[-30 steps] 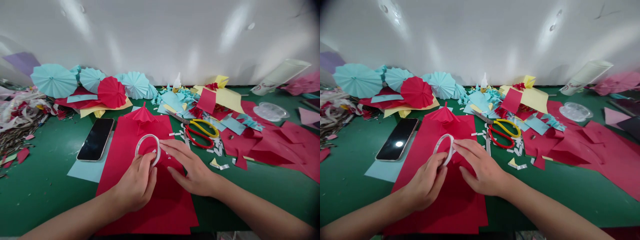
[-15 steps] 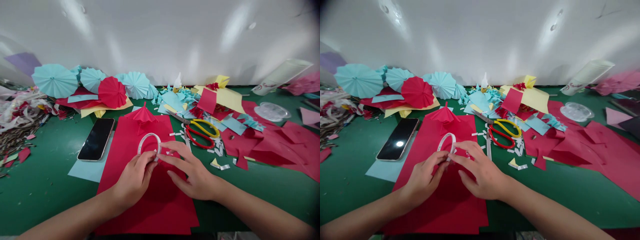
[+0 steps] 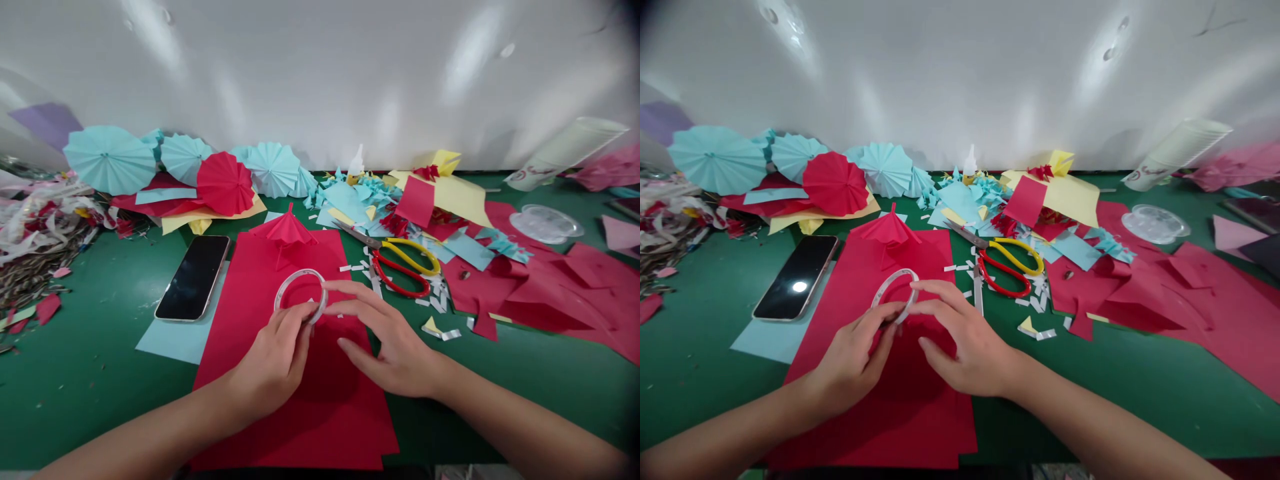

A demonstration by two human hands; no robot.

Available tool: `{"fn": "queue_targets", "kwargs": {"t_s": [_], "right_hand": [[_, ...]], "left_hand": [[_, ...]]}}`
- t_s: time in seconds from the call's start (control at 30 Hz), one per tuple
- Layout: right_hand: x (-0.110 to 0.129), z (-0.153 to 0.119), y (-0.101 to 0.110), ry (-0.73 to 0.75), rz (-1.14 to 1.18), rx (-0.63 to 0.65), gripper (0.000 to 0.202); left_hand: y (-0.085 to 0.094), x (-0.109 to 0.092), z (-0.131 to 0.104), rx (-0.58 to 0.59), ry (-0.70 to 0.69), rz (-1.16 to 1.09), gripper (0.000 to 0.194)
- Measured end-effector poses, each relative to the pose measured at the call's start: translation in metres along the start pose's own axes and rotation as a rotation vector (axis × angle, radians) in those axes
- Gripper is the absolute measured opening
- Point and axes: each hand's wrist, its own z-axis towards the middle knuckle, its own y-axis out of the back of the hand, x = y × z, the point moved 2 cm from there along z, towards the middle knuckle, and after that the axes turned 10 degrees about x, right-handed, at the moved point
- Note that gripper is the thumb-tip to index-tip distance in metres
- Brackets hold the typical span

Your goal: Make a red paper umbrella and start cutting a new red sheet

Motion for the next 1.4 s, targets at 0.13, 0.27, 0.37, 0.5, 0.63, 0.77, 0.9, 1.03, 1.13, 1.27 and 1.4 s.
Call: {"fn": "queue_targets", "kwargs": {"t_s": [0.13, 0.27, 0.37, 0.5, 0.63, 0.77, 0.9, 1.03, 1.13, 1.27, 1.4], "right_hand": [[0.002, -0.002, 0.000, 0.041, 0.020, 0.008, 0.024], [0.002, -0.003, 0.000, 0.079, 0.015, -0.057, 0.022], [0.000, -0.003, 0.000, 0.119, -0.072, -0.180, 0.024], [-0.001, -0.005, -0.004, 0.197, -0.292, -0.268, 0.029], [0.002, -0.006, -0.008, 0.193, -0.391, -0.294, 0.021], [0.006, -0.007, -0.010, 0.164, -0.380, -0.346, 0.018], [0.006, -0.007, -0.014, 0.145, -0.396, -0.301, 0.013], [0.007, -0.008, -0.017, 0.146, -0.386, -0.249, 0.014], [0.011, -0.007, -0.016, 0.147, -0.359, -0.290, 0.019], [0.016, -0.007, -0.017, 0.186, -0.370, -0.346, 0.020], [0.016, -0.011, -0.019, 0.224, -0.360, -0.361, 0.016]], "left_hand": [[0.002, 0.002, 0.001, -0.050, 0.022, 0.062, 0.022], [0.005, 0.001, 0.002, -0.098, 0.005, 0.145, 0.013], [0.005, -0.001, 0.002, -0.124, -0.065, 0.173, 0.011], [0.003, -0.005, 0.001, -0.146, -0.165, 0.167, 0.010], [0.002, -0.008, -0.002, -0.161, -0.208, 0.138, 0.011], [0.000, -0.010, -0.003, -0.149, -0.238, 0.108, 0.013], [-0.001, -0.010, -0.002, -0.116, -0.245, 0.088, 0.012], [-0.001, -0.011, -0.002, -0.104, -0.246, 0.059, 0.011], [0.001, -0.015, -0.003, -0.108, -0.239, 0.023, 0.011], [0.004, -0.018, -0.003, -0.137, -0.246, 0.015, 0.011], [0.012, -0.012, 0.001, -0.251, -0.162, 0.071, 0.009]]}}
